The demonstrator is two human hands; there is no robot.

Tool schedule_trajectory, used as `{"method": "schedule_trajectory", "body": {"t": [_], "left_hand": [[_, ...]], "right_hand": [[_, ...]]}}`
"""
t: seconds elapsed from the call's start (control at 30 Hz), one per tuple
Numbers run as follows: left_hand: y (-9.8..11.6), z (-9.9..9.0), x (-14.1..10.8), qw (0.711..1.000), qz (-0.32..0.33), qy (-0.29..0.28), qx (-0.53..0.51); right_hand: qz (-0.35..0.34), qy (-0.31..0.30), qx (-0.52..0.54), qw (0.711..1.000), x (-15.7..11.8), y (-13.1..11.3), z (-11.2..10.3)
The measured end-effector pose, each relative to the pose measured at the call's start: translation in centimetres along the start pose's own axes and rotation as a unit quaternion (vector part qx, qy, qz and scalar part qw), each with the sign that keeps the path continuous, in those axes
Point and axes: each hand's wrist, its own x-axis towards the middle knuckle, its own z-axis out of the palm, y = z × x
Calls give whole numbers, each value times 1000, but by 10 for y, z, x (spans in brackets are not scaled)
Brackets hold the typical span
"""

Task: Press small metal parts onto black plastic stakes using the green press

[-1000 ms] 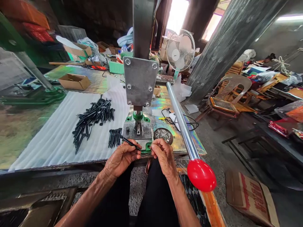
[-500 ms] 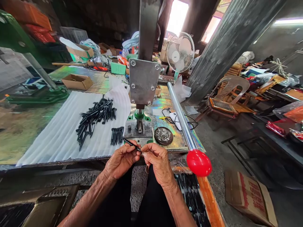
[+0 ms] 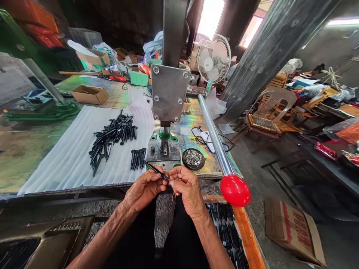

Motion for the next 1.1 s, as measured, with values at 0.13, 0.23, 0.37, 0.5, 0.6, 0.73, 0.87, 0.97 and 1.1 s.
{"method": "schedule_trajectory", "body": {"t": [0.13, 0.23, 0.37, 0.5, 0.6, 0.73, 0.87, 0.97, 1.1], "left_hand": [[-3, -2, 0, 998, 43, -8, 52], [-2, -3, -2, 993, 74, -6, 93], [4, -5, -4, 984, 86, -13, 157], [15, -7, -1, 974, 102, 4, 203], [23, -8, 8, 965, 122, 30, 231], [30, -12, 28, 948, 156, 51, 273], [36, -19, 50, 925, 193, 65, 320], [43, -24, 67, 912, 214, 76, 342], [54, -29, 90, 895, 227, 79, 377]], "right_hand": [[-27, 18, -74, 997, -2, 1, 2], [-43, 28, -98, 994, -1, 5, 4], [-32, 24, -64, 997, 6, 14, 5], [-14, 35, -46, 998, 17, 19, 10], [-1, 56, -43, 997, 30, 21, 15], [3, 83, -43, 996, 51, 27, 20], [19, 100, -26, 994, 72, 32, 22], [20, 111, -9, 994, 82, 34, 21], [14, 116, 21, 993, 76, 19, 10]]}}
